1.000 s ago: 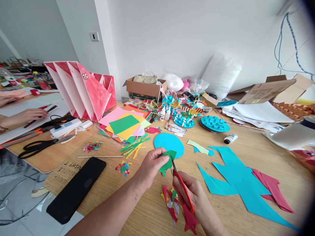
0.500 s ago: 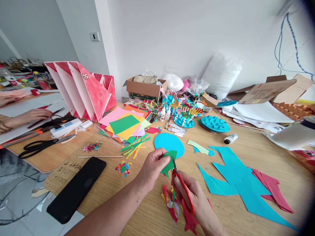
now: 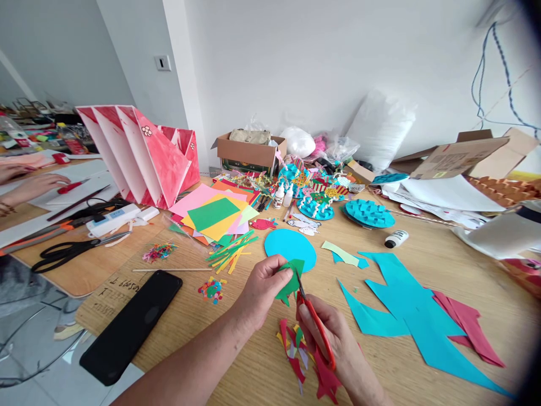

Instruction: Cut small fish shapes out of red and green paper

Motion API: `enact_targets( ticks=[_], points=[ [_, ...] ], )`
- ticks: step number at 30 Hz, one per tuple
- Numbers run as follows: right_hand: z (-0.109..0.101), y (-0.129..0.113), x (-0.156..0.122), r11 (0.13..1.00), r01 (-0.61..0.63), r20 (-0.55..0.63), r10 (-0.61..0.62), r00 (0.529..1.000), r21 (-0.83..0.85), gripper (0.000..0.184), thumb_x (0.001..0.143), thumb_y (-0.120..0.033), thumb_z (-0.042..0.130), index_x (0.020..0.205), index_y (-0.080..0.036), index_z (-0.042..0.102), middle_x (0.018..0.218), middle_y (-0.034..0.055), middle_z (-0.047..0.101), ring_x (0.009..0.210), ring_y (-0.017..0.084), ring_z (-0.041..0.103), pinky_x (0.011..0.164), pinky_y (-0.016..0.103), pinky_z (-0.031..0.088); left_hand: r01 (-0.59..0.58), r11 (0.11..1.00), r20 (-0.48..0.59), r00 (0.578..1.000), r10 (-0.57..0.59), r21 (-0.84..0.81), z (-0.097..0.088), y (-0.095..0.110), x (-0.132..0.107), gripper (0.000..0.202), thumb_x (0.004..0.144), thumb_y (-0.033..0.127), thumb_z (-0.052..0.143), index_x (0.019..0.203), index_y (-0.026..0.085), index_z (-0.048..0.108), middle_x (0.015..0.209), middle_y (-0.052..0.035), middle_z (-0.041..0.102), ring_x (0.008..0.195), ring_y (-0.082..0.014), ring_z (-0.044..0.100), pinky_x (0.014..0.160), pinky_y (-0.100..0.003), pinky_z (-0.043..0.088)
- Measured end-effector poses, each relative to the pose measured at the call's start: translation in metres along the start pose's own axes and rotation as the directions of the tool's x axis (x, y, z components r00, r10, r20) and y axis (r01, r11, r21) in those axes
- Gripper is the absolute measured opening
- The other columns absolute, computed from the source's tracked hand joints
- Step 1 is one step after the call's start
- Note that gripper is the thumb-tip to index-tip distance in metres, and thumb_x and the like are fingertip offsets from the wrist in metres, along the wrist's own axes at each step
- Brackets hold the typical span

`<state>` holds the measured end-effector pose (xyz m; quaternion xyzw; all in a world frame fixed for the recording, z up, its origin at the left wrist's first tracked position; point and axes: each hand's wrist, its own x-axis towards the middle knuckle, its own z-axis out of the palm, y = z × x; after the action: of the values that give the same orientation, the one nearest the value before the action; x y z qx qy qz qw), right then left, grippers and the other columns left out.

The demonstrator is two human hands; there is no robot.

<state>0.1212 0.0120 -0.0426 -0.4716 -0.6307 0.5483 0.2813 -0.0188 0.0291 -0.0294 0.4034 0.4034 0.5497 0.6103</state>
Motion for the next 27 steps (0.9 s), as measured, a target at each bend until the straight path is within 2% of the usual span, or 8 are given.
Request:
enact_targets(
  ticks=[10, 17, 27],
  points=[
    [0.0, 0.0013, 0.0004, 1.0, 0.01, 0.0, -0.01, 1.0, -0.018, 0.047, 0.08, -0.062, 0.039, 0.057, -0.021, 0.034, 0.046, -0.006, 0.035, 0.044, 0.009, 0.029, 0.039, 0.021, 0.023, 0.001, 1.0, 0.034, 0.999, -0.001, 0.013, -0.0017, 0.0039, -0.0001, 0.019, 0.074, 0.029, 0.054, 0.063, 0.017, 0.044, 0.054, 0.0057, 0.039, 0.051, -0.0071, 0.035, 0.048, -0.019, 0.03],
    [-0.0007, 0.0032, 0.0015, 1.0, 0.021, -0.002, -0.021, 1.0, -0.009, 0.047, 0.079, -0.061, 0.04, 0.057, -0.02, 0.036, 0.046, -0.0061, 0.035, 0.044, 0.009, 0.029, 0.039, 0.02, 0.023, 0.026, 0.999, 0.033, 0.999, -0.024, -0.04, -0.0023, 0.0025, 0.0004, 0.018, 0.072, 0.029, 0.056, 0.064, 0.017, 0.045, 0.054, 0.0059, 0.041, 0.049, -0.0066, 0.035, 0.047, -0.019, 0.031],
    [-0.0003, 0.0059, 0.0016, 1.0, 0.013, 0.011, -0.013, 1.0, -0.006, 0.046, 0.079, -0.061, 0.041, 0.057, -0.021, 0.034, 0.048, -0.0061, 0.034, 0.044, 0.008, 0.028, 0.039, 0.02, 0.023, 0.04, 0.999, 0.023, 0.999, -0.039, -0.036, -0.002, 0.0059, 0.0007, 0.019, 0.069, 0.03, 0.057, 0.062, 0.016, 0.047, 0.053, 0.0059, 0.04, 0.048, -0.0065, 0.034, 0.047, -0.019, 0.029]
  ],
)
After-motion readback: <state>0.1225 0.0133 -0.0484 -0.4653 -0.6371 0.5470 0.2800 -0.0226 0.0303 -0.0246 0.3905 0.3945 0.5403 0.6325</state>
